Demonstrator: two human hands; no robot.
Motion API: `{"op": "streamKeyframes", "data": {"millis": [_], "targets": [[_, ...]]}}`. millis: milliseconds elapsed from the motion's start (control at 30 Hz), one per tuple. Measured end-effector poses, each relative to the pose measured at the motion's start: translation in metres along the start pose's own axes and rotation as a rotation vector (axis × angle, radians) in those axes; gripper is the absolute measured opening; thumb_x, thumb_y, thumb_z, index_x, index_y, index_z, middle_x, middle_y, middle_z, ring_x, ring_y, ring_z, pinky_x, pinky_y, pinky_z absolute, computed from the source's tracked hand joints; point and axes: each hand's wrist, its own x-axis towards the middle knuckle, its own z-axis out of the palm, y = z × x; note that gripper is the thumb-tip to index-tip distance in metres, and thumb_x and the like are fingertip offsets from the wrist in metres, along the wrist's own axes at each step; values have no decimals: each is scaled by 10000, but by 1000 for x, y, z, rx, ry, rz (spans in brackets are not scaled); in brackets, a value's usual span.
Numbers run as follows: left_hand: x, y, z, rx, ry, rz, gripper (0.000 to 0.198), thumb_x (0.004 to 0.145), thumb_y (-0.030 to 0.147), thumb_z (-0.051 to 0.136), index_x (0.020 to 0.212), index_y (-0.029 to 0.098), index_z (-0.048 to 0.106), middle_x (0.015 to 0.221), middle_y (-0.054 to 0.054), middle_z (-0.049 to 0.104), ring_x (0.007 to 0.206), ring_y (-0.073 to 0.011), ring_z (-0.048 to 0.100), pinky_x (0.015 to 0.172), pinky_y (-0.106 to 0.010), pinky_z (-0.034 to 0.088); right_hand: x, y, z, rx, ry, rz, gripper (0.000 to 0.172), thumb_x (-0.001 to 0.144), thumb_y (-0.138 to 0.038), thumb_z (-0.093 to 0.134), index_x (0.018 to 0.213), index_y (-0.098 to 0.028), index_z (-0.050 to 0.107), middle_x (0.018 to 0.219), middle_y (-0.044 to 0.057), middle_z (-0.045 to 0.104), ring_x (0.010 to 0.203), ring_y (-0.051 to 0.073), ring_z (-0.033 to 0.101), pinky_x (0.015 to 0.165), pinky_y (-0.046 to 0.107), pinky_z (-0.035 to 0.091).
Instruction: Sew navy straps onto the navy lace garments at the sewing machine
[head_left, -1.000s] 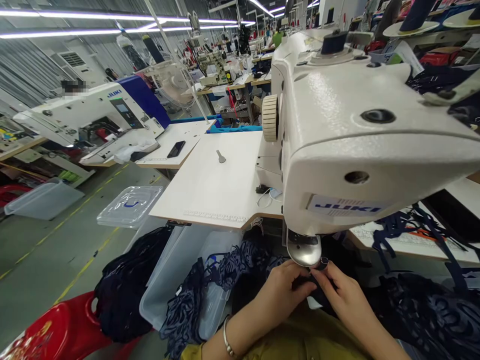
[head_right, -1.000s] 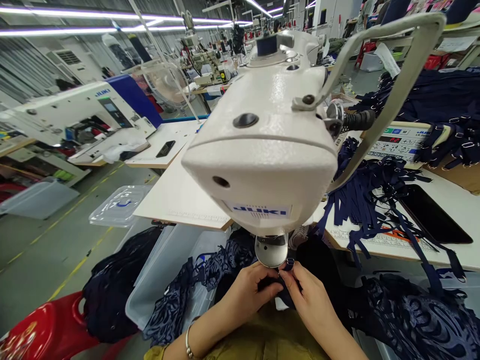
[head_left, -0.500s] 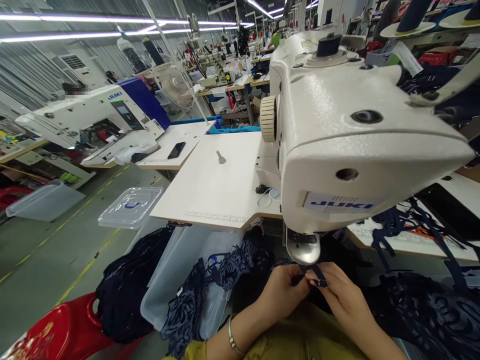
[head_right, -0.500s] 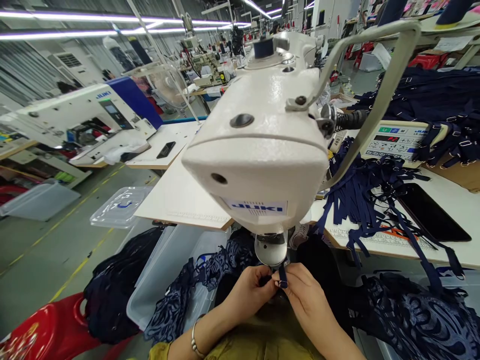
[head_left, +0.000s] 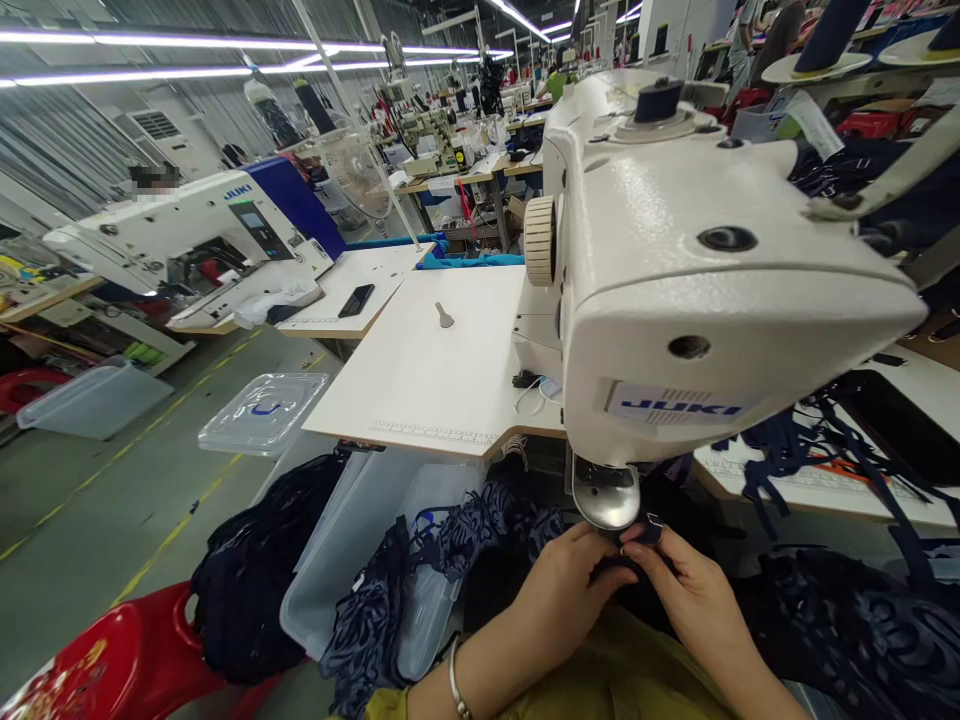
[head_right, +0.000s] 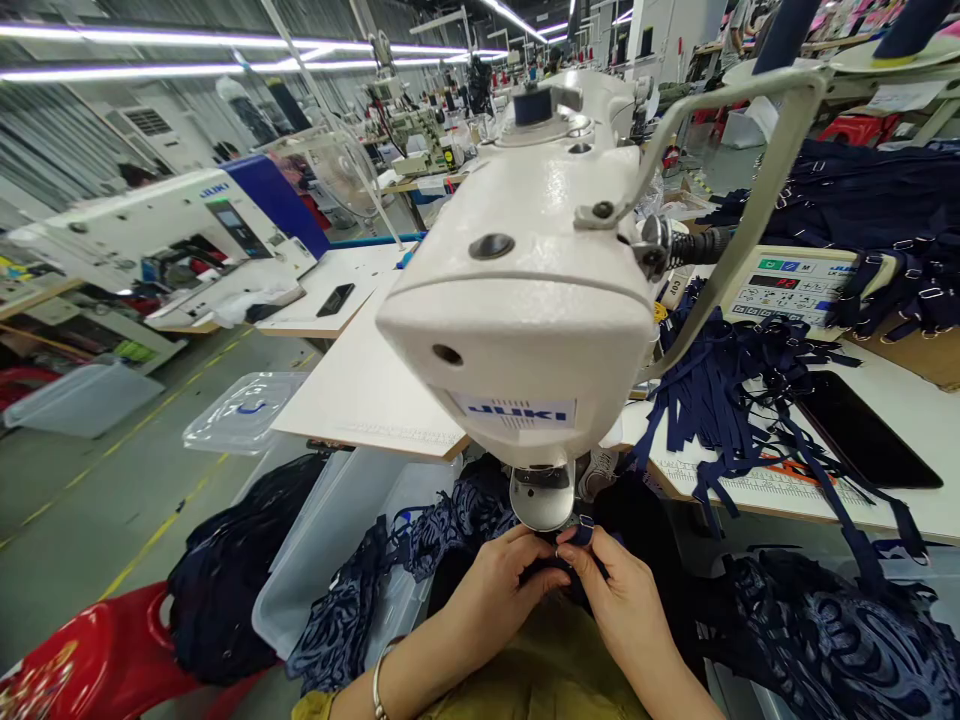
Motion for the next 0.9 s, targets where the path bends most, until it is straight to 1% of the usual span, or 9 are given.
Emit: {"op": "streamKeyframes", "data": {"millis": [100, 200, 300, 367, 433, 533, 633, 767, 900], "targets": [[0, -1, 2, 2, 29, -18, 14, 830, 166, 687, 820, 171, 695, 825, -12, 660, 732, -124, 613, 682, -187, 454, 0, 1, 1, -57, 30, -113, 275, 894, -441, 521, 844, -234, 693, 819, 35, 702, 782, 196, 650, 681, 240, 515], [-1, -2, 2, 16, 20, -20, 62, 843, 190, 675, 790, 161, 685, 760, 9, 653, 690, -106, 598, 639, -165, 433, 2, -1, 0, -63, 25, -186, 274, 911, -417, 509, 839, -230, 696, 817, 39, 681, 790, 188, 648, 694, 235, 515], [0, -4, 2, 59, -3, -28, 126, 863, 242, 653, 771, 157, 665, 657, 35, 625, 600, -93, 568, 538, -156, 396, 3, -4, 0, -11, 13, -174, 268, 901, -420, 527, 815, -230, 695, 821, 37, 679, 800, 190, 652, 699, 233, 526], [-1, -6, 2, 116, 11, -36, 141, 863, 252, 648, 764, 152, 641, 643, 33, 613, 572, -96, 554, 500, -165, 371, 3, -4, -2, 21, 3, -162, 269, 899, -423, 529, 801, -234, 693, 802, 32, 672, 782, 188, 650, 686, 233, 530], [-2, -6, 3, 190, 38, -23, 119, 854, 224, 653, 766, 151, 619, 694, 15, 620, 611, -110, 567, 529, -181, 381, 1, -1, -5, 49, -55, -160, 236, 892, -412, 545, 822, -239, 690, 815, 27, 666, 796, 188, 648, 700, 237, 532], [-4, -5, 3, 303, 51, 43, 86, 840, 156, 653, 772, 157, 600, 785, -16, 629, 701, -144, 591, 606, -212, 414, 0, 3, -9, 85, -143, -124, 154, 840, -384, 629, 870, -237, 665, 867, 27, 663, 855, 200, 649, 753, 254, 538], [-5, -1, 2, 401, 50, 115, 103, 854, 142, 636, 769, 162, 580, 799, -31, 614, 710, -164, 588, 615, -236, 434, -1, 3, -10, 104, -125, -127, 121, 824, -339, 654, 791, -224, 635, 830, 26, 636, 833, 198, 638, 760, 263, 541], [-8, 4, 1, 479, 59, 194, 87, 901, 166, 583, 817, 176, 561, 807, -26, 593, 733, -172, 580, 642, -256, 465, -3, 0, -10, 170, -101, -282, 146, 868, -246, 601, 723, -228, 611, 789, 20, 622, 741, 161, 624, 681, 227, 541], [-10, 5, 0, 549, 110, 316, 75, 933, 181, 536, 858, 180, 534, 806, -13, 584, 724, -168, 565, 645, -267, 483, -4, 0, -11, 193, -120, -428, 145, 880, -163, 563, 772, -249, 606, 835, 13, 644, 775, 156, 627, 665, 214, 544]]}}
